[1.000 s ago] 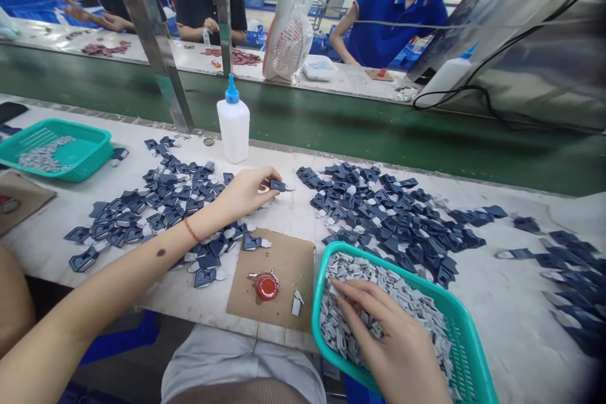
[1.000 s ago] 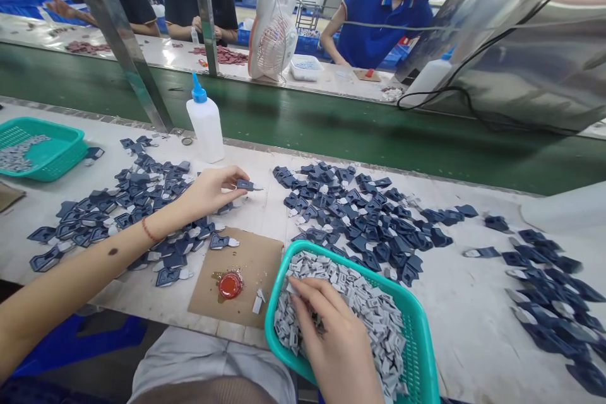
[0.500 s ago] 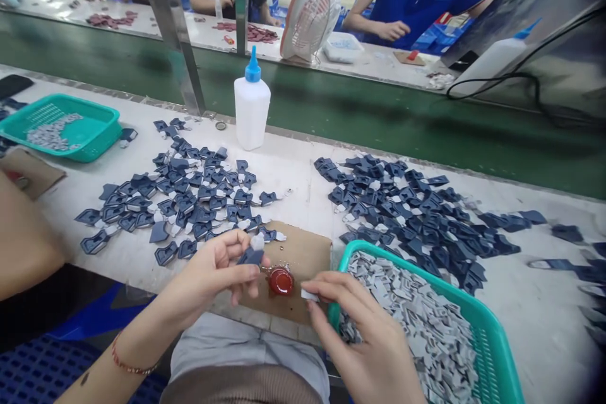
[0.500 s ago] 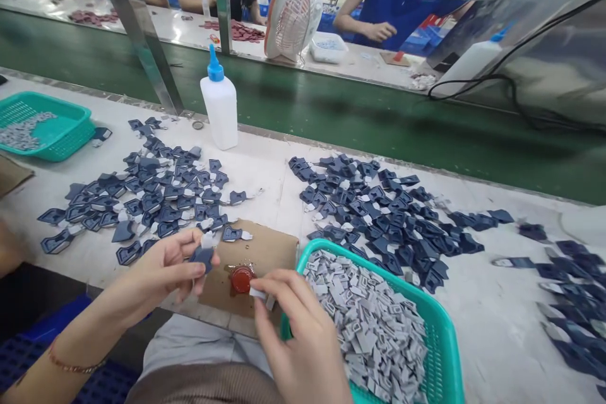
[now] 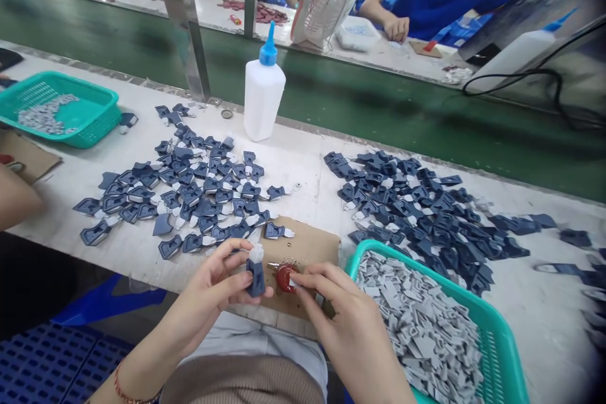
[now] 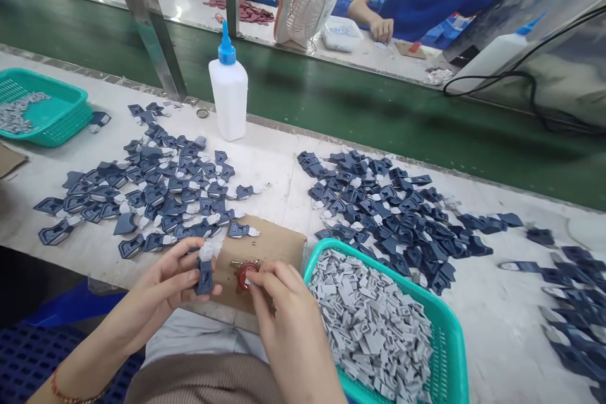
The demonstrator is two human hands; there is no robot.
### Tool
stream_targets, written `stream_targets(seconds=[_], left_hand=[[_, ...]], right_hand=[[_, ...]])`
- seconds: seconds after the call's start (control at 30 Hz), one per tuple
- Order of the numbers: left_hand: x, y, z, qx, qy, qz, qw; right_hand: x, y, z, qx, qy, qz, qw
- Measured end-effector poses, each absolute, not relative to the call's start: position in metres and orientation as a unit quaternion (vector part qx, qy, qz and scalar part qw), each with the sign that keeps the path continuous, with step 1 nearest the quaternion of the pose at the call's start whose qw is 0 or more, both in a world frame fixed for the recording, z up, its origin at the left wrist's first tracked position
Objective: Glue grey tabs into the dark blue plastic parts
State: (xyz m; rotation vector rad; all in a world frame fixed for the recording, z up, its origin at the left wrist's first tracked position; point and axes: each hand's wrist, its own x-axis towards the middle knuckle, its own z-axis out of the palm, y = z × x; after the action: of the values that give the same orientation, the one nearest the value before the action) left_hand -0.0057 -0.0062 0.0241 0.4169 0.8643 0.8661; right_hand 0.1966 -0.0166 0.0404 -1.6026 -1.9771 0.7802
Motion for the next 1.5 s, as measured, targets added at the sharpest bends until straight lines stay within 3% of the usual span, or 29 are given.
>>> stream_targets(seconds=[0.43, 0.87, 1.27, 1.5], left_hand=[[0.004, -0.01, 0.012, 0.296, 0.445, 0.396, 0.747], [0.028, -0.017, 0.018, 0.279, 0.406, 0.437, 0.752], [0.035, -0.025, 0.014, 0.281, 0.393, 0.464, 0.743], [0.032, -0.026, 0.021, 0.331, 0.371, 0.469, 0.73]], right_hand=[[0.192, -0.019, 0.04, -0.601, -0.703, 0.29, 0.246], [0.203, -0.018, 0.052, -0.551, -0.449, 0.591, 0.382], [0.202, -0.024, 0.054, -0.57, -0.524, 0.518, 0.363], [0.202, -0.023, 0.058, -0.542, -0.402, 0.634, 0.379]])
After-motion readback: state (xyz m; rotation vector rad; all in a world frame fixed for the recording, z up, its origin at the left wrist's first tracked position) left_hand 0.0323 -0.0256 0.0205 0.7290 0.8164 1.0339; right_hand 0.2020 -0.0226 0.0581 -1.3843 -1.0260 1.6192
